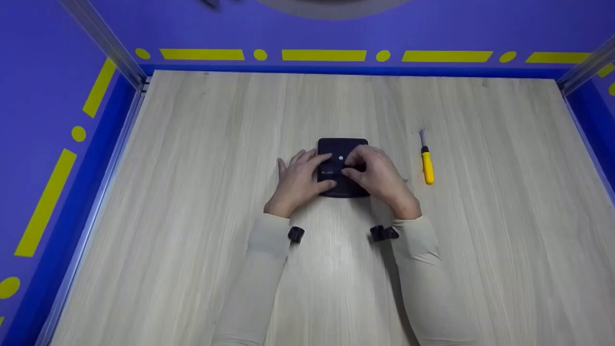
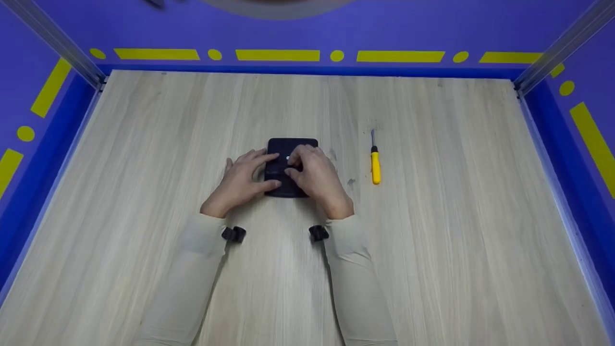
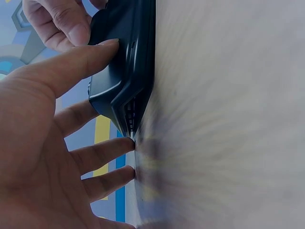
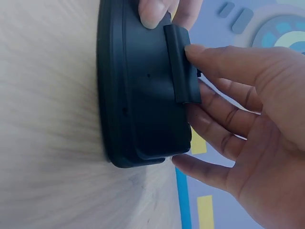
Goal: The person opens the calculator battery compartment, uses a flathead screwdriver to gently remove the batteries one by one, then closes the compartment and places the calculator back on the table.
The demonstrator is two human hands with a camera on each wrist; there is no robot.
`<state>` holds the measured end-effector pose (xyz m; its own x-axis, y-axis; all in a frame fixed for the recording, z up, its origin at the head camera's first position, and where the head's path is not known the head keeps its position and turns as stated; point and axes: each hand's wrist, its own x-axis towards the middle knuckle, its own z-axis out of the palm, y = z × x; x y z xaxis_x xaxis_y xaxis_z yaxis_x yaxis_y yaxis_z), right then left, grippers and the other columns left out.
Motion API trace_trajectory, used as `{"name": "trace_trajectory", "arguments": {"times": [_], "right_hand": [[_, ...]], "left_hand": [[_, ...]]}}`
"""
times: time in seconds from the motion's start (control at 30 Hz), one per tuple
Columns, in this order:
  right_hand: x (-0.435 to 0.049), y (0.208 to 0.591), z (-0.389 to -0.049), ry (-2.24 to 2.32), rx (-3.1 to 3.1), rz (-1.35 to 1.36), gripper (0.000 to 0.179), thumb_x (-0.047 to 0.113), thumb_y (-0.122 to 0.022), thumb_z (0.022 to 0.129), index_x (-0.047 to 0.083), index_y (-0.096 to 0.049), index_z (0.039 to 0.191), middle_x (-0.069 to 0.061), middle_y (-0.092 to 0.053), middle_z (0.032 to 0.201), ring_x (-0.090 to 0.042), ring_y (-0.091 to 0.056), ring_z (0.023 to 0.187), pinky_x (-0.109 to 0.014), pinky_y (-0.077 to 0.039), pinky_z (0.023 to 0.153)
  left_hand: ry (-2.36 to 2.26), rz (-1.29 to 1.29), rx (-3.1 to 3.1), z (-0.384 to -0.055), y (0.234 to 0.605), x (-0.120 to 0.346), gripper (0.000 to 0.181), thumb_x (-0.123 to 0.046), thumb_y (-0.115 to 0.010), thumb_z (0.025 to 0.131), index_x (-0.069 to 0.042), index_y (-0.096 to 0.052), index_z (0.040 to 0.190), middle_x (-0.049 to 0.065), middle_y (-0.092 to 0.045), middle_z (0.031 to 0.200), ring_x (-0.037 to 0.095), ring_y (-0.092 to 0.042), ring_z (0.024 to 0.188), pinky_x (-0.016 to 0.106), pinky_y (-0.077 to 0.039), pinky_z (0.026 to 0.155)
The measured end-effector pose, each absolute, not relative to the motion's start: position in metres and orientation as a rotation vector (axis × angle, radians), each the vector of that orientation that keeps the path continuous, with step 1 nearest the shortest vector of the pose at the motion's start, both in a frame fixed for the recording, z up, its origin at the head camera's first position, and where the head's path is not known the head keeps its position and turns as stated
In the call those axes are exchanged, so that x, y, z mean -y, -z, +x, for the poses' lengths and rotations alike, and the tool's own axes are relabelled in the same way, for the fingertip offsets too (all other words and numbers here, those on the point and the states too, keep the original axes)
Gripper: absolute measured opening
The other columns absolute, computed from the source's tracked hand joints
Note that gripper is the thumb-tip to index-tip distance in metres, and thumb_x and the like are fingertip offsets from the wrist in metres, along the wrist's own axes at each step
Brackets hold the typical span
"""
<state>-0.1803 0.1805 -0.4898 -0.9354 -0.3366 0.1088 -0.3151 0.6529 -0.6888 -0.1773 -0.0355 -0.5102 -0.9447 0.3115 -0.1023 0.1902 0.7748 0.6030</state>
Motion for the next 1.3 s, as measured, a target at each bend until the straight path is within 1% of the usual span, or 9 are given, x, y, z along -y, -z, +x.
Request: {"name": "trace_trajectory", "arguments": {"times": [0.17, 0.37, 0.53, 0.8, 0.93, 1.03, 1.17, 1.3], "right_hand": [[-0.181, 0.490, -0.181, 1.190, -2.832, -0.586, 0.015, 0.005, -0.082, 0.094, 0.001, -0.072, 0.105, -0.013, -0.070, 0.101, -0.032, -0.063, 0.097, -0.048, -0.051, 0.091], [-0.181, 0.491, -0.181, 1.169, -2.842, -0.551, 0.006, 0.005, -0.075, 0.100, 0.001, -0.077, 0.104, -0.013, -0.071, 0.103, -0.031, -0.063, 0.099, -0.047, -0.051, 0.094], [-0.180, 0.490, -0.180, 1.161, -2.845, -0.539, 0.006, 0.006, -0.073, 0.101, 0.001, -0.076, 0.103, -0.012, -0.070, 0.103, -0.031, -0.062, 0.100, -0.047, -0.050, 0.095], [-0.183, 0.489, -0.180, 1.216, -2.837, -0.536, 0.005, 0.005, -0.070, 0.103, 0.001, -0.073, 0.103, -0.012, -0.070, 0.104, -0.030, -0.062, 0.099, -0.045, -0.051, 0.093], [-0.187, 0.487, -0.180, 1.239, -2.826, -0.517, 0.005, 0.005, -0.070, 0.103, 0.001, -0.073, 0.104, -0.012, -0.069, 0.104, -0.029, -0.061, 0.096, -0.044, -0.051, 0.090], [-0.190, 0.485, -0.180, 1.248, -2.826, -0.491, 0.006, 0.005, -0.070, 0.103, 0.000, -0.073, 0.105, -0.013, -0.069, 0.104, -0.030, -0.063, 0.099, -0.045, -0.053, 0.092], [-0.197, 0.484, -0.181, 1.262, -2.822, -0.450, 0.007, 0.004, -0.069, 0.104, -0.001, -0.073, 0.106, -0.013, -0.069, 0.107, -0.032, -0.067, 0.107, -0.049, -0.054, 0.100], [-0.203, 0.483, -0.181, 1.288, -2.819, -0.398, 0.006, 0.003, -0.068, 0.104, -0.001, -0.072, 0.106, -0.014, -0.069, 0.108, -0.033, -0.067, 0.108, -0.050, -0.054, 0.101]], "left_hand": [[-0.899, 0.394, -2.773, -0.177, 0.510, 0.035, 0.069, -0.044, -0.079, 0.096, -0.024, -0.055, 0.157, 0.012, -0.041, 0.167, 0.038, -0.028, 0.157, 0.079, -0.005, 0.119], [-0.907, 0.393, -2.773, -0.177, 0.511, 0.035, 0.069, -0.044, -0.079, 0.096, -0.024, -0.055, 0.157, 0.012, -0.041, 0.167, 0.038, -0.028, 0.157, 0.079, -0.004, 0.119], [-0.912, 0.386, -2.767, -0.176, 0.511, 0.036, 0.069, -0.044, -0.079, 0.096, -0.025, -0.055, 0.157, 0.012, -0.041, 0.167, 0.037, -0.027, 0.157, 0.079, -0.003, 0.119], [-0.920, 0.380, -2.764, -0.176, 0.510, 0.036, 0.068, -0.043, -0.078, 0.096, -0.025, -0.055, 0.157, 0.011, -0.041, 0.167, 0.036, -0.027, 0.158, 0.078, -0.002, 0.120], [-0.930, 0.381, -2.761, -0.176, 0.511, 0.036, 0.068, -0.043, -0.078, 0.096, -0.025, -0.055, 0.157, 0.012, -0.041, 0.167, 0.036, -0.027, 0.158, 0.078, -0.002, 0.120], [-0.930, 0.390, -2.761, -0.177, 0.512, 0.036, 0.068, -0.043, -0.078, 0.096, -0.024, -0.055, 0.157, 0.012, -0.041, 0.167, 0.037, -0.028, 0.157, 0.078, -0.002, 0.120], [-0.930, 0.401, -2.764, -0.177, 0.512, 0.037, 0.069, -0.044, -0.079, 0.096, -0.024, -0.055, 0.157, 0.013, -0.041, 0.166, 0.038, -0.028, 0.157, 0.078, -0.003, 0.119], [-0.940, 0.398, -2.761, -0.177, 0.512, 0.037, 0.069, -0.044, -0.079, 0.095, -0.024, -0.055, 0.157, 0.013, -0.041, 0.167, 0.038, -0.028, 0.157, 0.078, -0.002, 0.119]]}}
